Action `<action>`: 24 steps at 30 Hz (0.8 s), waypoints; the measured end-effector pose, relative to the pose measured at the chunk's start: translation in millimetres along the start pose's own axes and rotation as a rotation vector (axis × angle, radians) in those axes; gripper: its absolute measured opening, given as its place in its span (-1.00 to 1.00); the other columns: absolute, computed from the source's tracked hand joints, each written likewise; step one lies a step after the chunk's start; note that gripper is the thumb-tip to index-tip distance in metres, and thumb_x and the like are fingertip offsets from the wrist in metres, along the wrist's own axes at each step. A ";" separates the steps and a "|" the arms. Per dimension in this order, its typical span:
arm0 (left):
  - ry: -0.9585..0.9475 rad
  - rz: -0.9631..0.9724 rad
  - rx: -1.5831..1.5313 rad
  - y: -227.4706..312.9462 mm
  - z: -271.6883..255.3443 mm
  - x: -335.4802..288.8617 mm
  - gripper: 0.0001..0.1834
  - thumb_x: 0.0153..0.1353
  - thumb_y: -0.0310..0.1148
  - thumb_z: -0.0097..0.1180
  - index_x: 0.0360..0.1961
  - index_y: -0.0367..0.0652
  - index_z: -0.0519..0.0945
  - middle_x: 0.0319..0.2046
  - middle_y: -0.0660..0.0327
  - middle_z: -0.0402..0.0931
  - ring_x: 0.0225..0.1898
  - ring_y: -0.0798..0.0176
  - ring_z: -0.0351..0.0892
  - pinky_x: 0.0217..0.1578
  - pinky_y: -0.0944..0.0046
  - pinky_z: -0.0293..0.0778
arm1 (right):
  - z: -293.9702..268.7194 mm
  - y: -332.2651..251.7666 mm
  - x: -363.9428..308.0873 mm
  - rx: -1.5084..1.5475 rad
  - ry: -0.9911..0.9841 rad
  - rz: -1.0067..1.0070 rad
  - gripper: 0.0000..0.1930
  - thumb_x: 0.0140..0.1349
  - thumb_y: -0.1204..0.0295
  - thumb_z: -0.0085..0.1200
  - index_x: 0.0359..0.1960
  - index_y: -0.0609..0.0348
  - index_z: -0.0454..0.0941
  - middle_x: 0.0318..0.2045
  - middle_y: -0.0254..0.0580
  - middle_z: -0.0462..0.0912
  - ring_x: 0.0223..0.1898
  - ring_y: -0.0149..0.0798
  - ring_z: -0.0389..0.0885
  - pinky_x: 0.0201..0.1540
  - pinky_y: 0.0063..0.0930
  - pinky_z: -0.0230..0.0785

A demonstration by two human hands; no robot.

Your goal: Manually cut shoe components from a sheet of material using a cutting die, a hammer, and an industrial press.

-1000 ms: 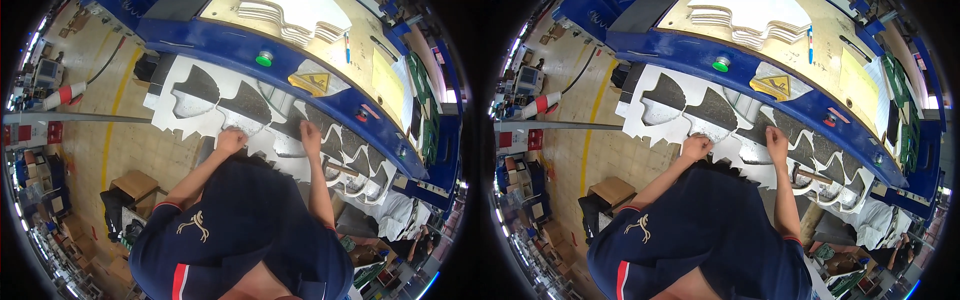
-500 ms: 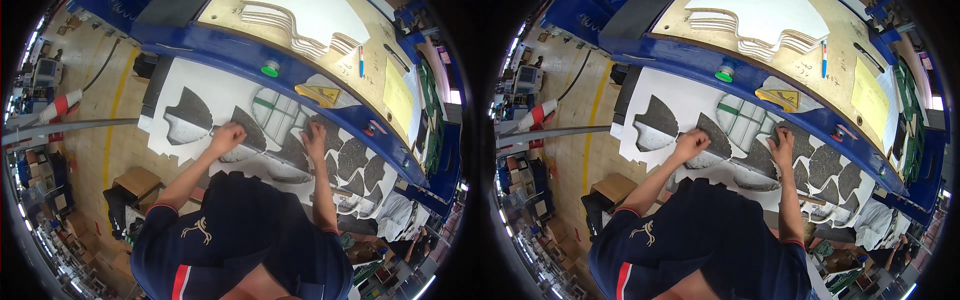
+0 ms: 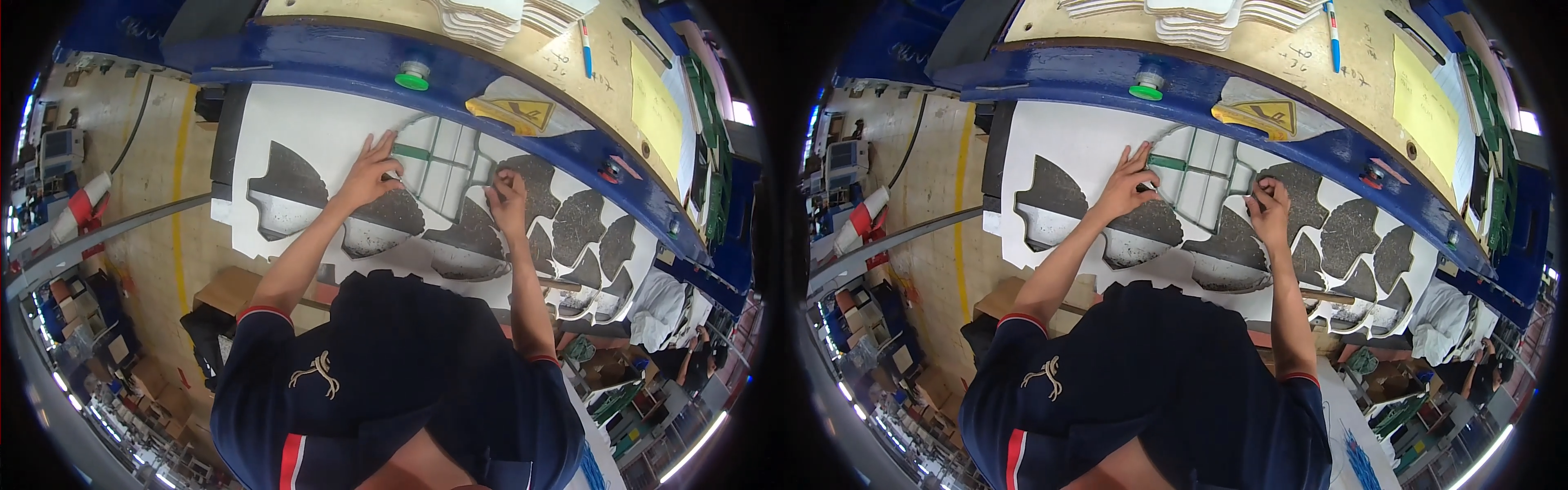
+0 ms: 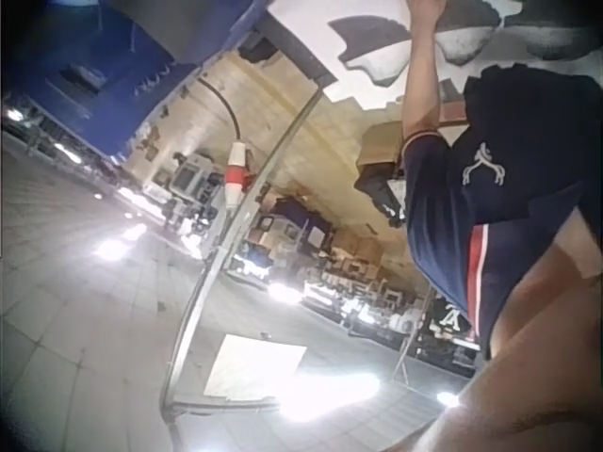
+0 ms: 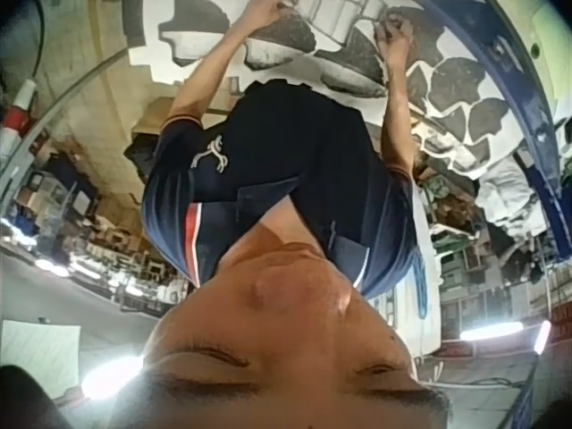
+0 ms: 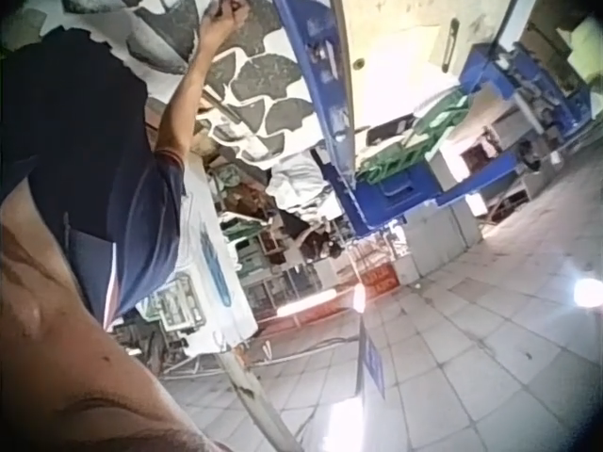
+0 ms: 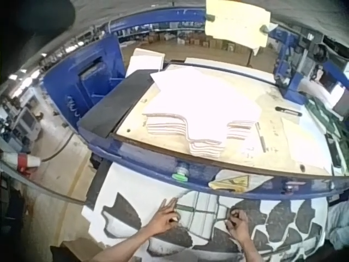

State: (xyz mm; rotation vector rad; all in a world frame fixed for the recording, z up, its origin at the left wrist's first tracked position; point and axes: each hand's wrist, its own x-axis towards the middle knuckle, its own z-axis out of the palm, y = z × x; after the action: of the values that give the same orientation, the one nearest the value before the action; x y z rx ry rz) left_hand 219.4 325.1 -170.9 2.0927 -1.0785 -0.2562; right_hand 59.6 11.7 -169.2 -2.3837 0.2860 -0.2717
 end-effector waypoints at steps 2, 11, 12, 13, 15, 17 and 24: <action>0.005 -0.038 -0.015 4.8 3.3 -3.7 -0.66 -0.09 -0.28 0.45 -0.35 -0.06 0.53 0.41 -0.13 0.12 0.48 -0.10 0.00 0.43 -0.18 -0.11 | 0.2 -1.0 0.6 -0.025 0.004 0.003 -0.66 0.05 0.44 0.34 -0.10 0.21 0.68 -0.06 -0.24 0.51 -0.06 -0.19 0.46 0.09 -0.30 0.21; 0.040 -0.020 -0.044 -3.3 0.9 3.5 -0.61 -0.16 -0.32 0.48 -0.33 -0.07 0.52 0.35 -0.16 0.22 0.46 -0.06 0.04 0.43 -0.16 -0.09 | 3.3 -8.0 -3.0 -0.058 0.023 -0.022 -0.71 0.11 0.41 0.31 -0.12 0.22 0.69 -0.08 -0.25 0.52 -0.06 -0.20 0.46 0.09 -0.28 0.16; 0.042 -0.031 -0.051 -2.2 1.1 3.2 -0.61 -0.16 -0.32 0.48 -0.33 -0.08 0.52 0.34 -0.16 0.23 0.46 -0.06 0.05 0.43 -0.15 -0.08 | 5.5 -7.9 -4.1 -0.053 0.038 -0.006 -0.71 0.11 0.42 0.31 -0.12 0.23 0.69 -0.08 -0.25 0.52 -0.06 -0.20 0.46 0.10 -0.28 0.16; 0.043 -0.039 -0.059 -1.6 1.2 4.5 -0.61 -0.17 -0.32 0.48 -0.34 -0.08 0.51 0.34 -0.16 0.23 0.46 -0.06 0.06 0.43 -0.14 -0.07 | 6.6 -7.3 -4.1 -0.049 0.055 0.012 -0.71 0.11 0.42 0.30 -0.11 0.23 0.69 -0.08 -0.25 0.52 -0.06 -0.20 0.46 0.10 -0.28 0.15; 0.040 -0.045 -0.054 -1.7 -1.1 5.5 -0.61 -0.17 -0.32 0.48 -0.34 -0.08 0.51 0.34 -0.16 0.24 0.46 -0.06 0.06 0.43 -0.14 -0.07 | 9.4 -5.8 -3.0 -0.046 0.065 0.006 -0.70 0.11 0.42 0.30 -0.10 0.22 0.69 -0.09 -0.25 0.52 -0.06 -0.20 0.46 0.10 -0.28 0.15; 0.031 -0.046 -0.054 -3.1 -1.2 5.0 -0.61 -0.17 -0.32 0.48 -0.34 -0.08 0.51 0.34 -0.15 0.24 0.46 -0.05 0.07 0.44 -0.13 -0.08 | 10.1 -7.9 -2.9 -0.048 0.079 0.008 -0.70 0.12 0.43 0.30 -0.09 0.21 0.69 -0.10 -0.26 0.52 -0.06 -0.20 0.45 0.11 -0.28 0.14; 0.024 -0.076 -0.089 -3.9 -4.4 7.0 -0.63 -0.15 -0.38 0.48 -0.35 -0.10 0.50 0.34 -0.14 0.24 0.46 -0.05 0.05 0.45 -0.11 -0.11 | 13.8 -5.7 -3.5 -0.048 0.091 -0.006 -0.65 0.13 0.39 0.30 -0.02 0.14 0.68 -0.11 -0.27 0.49 -0.06 -0.23 0.44 0.12 -0.28 0.12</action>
State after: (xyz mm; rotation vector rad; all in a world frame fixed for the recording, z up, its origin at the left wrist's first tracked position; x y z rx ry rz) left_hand 228.3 323.5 -169.6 2.0546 -0.9577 -0.3093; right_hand 60.8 25.5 -175.8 -2.4233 0.3310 -0.3804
